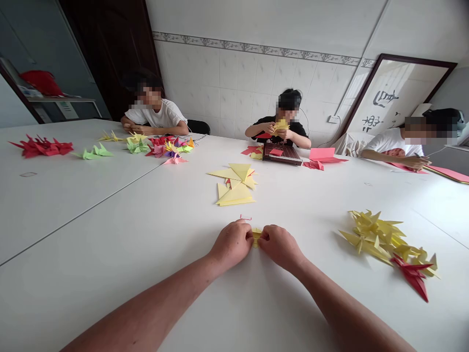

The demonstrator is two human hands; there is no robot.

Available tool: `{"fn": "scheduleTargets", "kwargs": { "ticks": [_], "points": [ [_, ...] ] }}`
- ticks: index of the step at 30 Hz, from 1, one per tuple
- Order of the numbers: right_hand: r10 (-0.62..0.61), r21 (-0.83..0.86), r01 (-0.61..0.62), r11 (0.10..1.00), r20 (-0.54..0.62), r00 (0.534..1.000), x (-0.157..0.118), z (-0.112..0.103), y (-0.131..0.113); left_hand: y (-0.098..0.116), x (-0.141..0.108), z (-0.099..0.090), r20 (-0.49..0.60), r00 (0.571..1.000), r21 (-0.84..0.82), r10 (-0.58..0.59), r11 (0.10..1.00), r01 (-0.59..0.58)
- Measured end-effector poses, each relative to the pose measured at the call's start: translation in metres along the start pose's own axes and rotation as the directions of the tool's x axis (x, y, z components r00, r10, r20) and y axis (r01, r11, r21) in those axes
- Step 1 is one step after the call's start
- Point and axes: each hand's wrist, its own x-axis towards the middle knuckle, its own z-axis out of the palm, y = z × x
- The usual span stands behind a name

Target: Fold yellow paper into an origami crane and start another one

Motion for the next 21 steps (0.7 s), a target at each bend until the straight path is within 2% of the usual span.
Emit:
{"fn": "scheduleTargets", "kwargs": {
  "ticks": [6,9,12,14,17,21],
  "points": [
    [0.001,0.006,-0.001,1.0,-0.005,1.0,-0.002,0.001,-0.002,0.001,-0.001,0.002,-0.051,0.997,0.042,0.058,0.998,-0.056],
    [-0.139,-0.016,0.139,0.99,-0.046,0.989,-0.008,0.005,0.003,-0.003,-0.002,0.003,-0.018,0.99,0.144,0.143,0.98,-0.139],
    [-0.348,-0.231,0.328,0.916,-0.053,0.936,-0.018,0.009,0.013,-0.009,-0.007,0.001,0.058,0.955,0.33,0.291,0.897,-0.294],
    [-0.411,-0.38,0.375,0.846,-0.017,0.911,-0.024,0.01,0.019,-0.011,-0.012,-0.002,0.103,0.928,0.442,0.357,0.82,-0.364],
    [-0.455,-0.487,0.405,0.774,0.016,0.89,-0.032,0.008,0.022,-0.011,-0.021,-0.007,0.145,0.918,0.512,0.368,0.767,-0.388],
    [-0.491,-0.503,0.434,0.747,0.022,0.871,-0.037,0.006,0.023,-0.01,-0.028,-0.012,0.163,0.923,0.473,0.348,0.794,-0.383]
  ]
}}
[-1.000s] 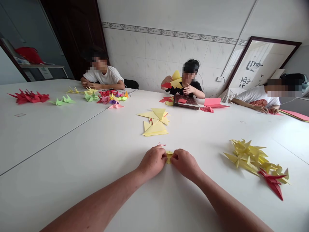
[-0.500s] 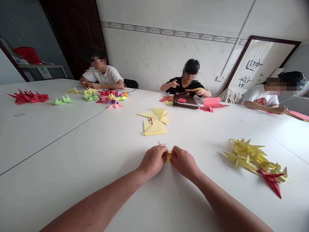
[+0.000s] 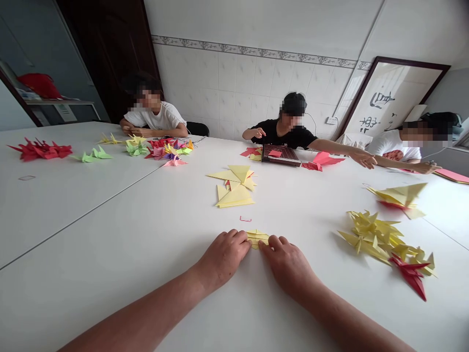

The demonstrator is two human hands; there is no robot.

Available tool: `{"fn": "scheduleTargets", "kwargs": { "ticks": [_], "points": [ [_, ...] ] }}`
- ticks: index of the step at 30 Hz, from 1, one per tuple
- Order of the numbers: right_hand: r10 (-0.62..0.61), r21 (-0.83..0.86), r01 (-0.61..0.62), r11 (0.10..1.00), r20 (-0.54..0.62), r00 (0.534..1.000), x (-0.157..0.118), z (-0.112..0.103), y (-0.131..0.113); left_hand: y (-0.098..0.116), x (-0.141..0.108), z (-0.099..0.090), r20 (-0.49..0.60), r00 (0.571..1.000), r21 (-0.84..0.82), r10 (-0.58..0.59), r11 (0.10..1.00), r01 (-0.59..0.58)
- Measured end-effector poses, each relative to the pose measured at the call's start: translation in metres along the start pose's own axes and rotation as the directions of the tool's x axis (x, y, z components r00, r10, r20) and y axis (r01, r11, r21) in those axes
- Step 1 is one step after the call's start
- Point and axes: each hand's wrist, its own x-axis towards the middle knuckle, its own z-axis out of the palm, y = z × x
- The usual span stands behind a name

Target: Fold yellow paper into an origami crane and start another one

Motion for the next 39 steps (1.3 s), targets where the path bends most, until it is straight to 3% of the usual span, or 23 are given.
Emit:
{"fn": "scheduleTargets", "kwargs": {
  "ticks": [11,16,19,23,39],
  "points": [
    [-0.03,0.061,0.028,0.998,0.031,0.999,0.002,-0.004,0.011,-0.007,-0.001,-0.001,-0.049,0.998,0.061,-0.033,0.997,0.036],
    [-0.096,0.107,0.097,0.99,-0.016,0.995,0.004,-0.006,0.023,-0.008,0.022,-0.008,-0.192,0.963,-0.259,-0.189,0.956,0.136],
    [-0.13,0.162,0.134,0.978,-0.038,0.991,0.004,-0.005,0.029,-0.009,0.04,-0.008,-0.042,0.951,-0.41,-0.305,0.874,0.262],
    [-0.14,0.232,0.148,0.961,-0.052,0.989,0.002,-0.007,0.033,-0.013,0.053,-0.003,0.146,0.925,-0.447,-0.352,0.81,0.379],
    [-0.146,0.305,0.155,0.94,-0.054,0.988,0.0,-0.012,0.022,-0.001,0.043,-0.004,0.167,0.888,-0.4,-0.428,0.794,0.458]
  ]
}}
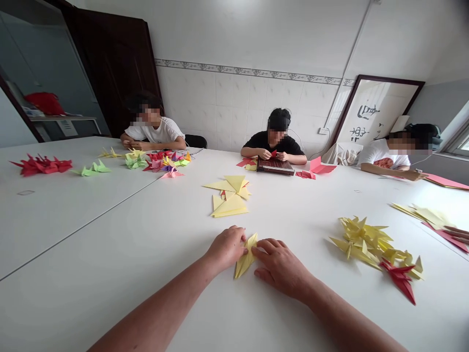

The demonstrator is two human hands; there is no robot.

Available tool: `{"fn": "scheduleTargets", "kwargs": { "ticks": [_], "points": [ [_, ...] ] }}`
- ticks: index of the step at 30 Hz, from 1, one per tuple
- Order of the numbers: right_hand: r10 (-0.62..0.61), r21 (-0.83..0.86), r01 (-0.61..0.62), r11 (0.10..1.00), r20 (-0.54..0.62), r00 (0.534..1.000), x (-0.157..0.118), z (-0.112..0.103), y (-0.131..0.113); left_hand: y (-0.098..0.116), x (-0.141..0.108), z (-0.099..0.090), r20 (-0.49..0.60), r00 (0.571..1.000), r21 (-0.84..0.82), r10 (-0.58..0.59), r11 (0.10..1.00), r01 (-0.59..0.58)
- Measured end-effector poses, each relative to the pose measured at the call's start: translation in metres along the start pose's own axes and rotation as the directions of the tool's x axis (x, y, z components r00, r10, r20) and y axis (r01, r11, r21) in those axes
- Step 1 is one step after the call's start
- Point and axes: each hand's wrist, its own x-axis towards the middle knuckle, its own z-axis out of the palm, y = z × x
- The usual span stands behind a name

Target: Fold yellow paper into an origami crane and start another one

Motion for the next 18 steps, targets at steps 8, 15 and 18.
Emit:
{"fn": "scheduleTargets", "kwargs": {
  "ticks": [8,15,18],
  "points": [
    [0.009,0.014,-0.009,1.0,0.007,1.0,0.0008,0.003,-0.0056,0.0034,-0.004,0.0033,0.006,0.998,-0.01,-0.055,0.998,0.055],
    [0.024,0.041,-0.025,0.999,0.011,1.0,0.0018,0.0024,-0.0079,-0.001,-0.0028,0.0078,-0.027,0.999,-0.02,-0.033,0.999,0.032],
    [0.03,0.049,-0.03,0.998,0.002,1.0,0.0023,0.0029,-0.0079,0.0007,-0.0034,0.0084,-0.023,0.999,-0.031,-0.045,0.999,0.045]
  ]
}}
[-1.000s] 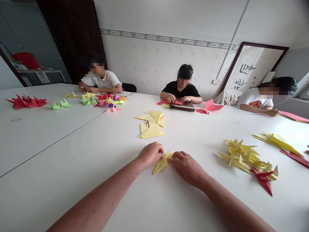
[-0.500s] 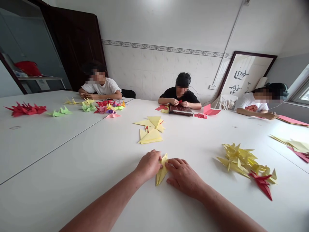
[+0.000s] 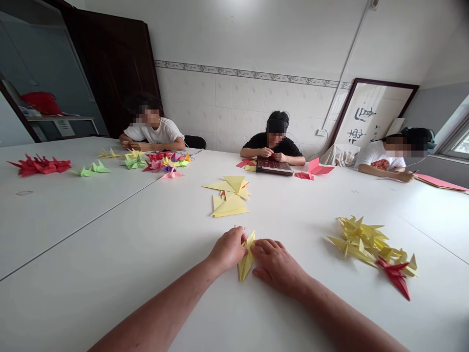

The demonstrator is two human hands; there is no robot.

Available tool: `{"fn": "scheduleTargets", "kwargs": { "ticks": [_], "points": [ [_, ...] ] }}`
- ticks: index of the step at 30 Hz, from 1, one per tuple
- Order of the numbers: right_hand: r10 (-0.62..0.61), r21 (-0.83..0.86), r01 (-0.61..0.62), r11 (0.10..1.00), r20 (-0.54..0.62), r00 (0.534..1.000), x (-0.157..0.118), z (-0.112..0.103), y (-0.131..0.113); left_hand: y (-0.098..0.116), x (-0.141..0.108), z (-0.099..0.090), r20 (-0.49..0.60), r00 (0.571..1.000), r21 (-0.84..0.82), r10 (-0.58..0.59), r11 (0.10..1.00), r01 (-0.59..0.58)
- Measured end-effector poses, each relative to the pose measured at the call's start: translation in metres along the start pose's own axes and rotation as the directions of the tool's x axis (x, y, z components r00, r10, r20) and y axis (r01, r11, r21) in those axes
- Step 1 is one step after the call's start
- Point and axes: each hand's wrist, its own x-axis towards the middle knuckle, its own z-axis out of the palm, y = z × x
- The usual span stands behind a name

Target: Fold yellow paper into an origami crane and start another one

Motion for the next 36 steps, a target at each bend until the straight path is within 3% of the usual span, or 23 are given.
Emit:
{"fn": "scheduleTargets", "kwargs": {
  "ticks": [4,8,12,16,20,22,26,30,36],
  "points": [
    [-0.007,0.032,0.008,0.999,-0.045,0.999,0.002,0.006,0.004,0.003,0.0,-0.001,0.027,0.998,-0.115,-0.063,0.991,0.065],
    [0.037,0.144,-0.012,0.99,-0.176,0.984,0.004,0.015,0.011,0.003,0.002,-0.004,0.035,0.999,-0.315,-0.02,0.949,0.03],
    [0.271,0.398,-0.14,0.907,-0.295,0.916,0.006,0.02,0.015,0.006,0.003,-0.005,0.064,0.997,-0.577,0.041,0.817,0.003],
    [0.528,0.725,-0.283,0.627,-0.129,0.839,0.009,0.018,0.01,0.011,0.0,-0.002,0.074,0.997,-0.792,0.02,0.608,0.047],
    [0.543,0.923,-0.259,0.283,0.068,0.837,0.01,0.014,0.002,0.014,-0.002,0.005,0.076,0.997,-0.868,-0.012,0.492,0.072],
    [0.527,0.957,-0.247,0.152,0.133,0.839,0.009,0.012,-0.001,0.015,-0.002,0.008,0.071,0.997,-0.883,-0.018,0.464,0.072],
    [0.525,0.97,-0.234,0.06,0.169,0.834,0.008,0.009,-0.004,0.018,-0.002,0.011,0.059,0.998,-0.891,-0.028,0.45,0.065],
    [0.494,0.965,-0.258,0.054,0.199,0.847,0.009,0.005,-0.005,0.02,-0.004,0.011,0.051,0.998,-0.886,-0.036,0.46,0.062],
    [0.476,0.954,-0.298,0.02,0.253,0.842,0.013,0.001,-0.006,0.021,-0.003,0.008,-0.023,0.995,-0.762,-0.101,0.645,0.048]
  ]
}}
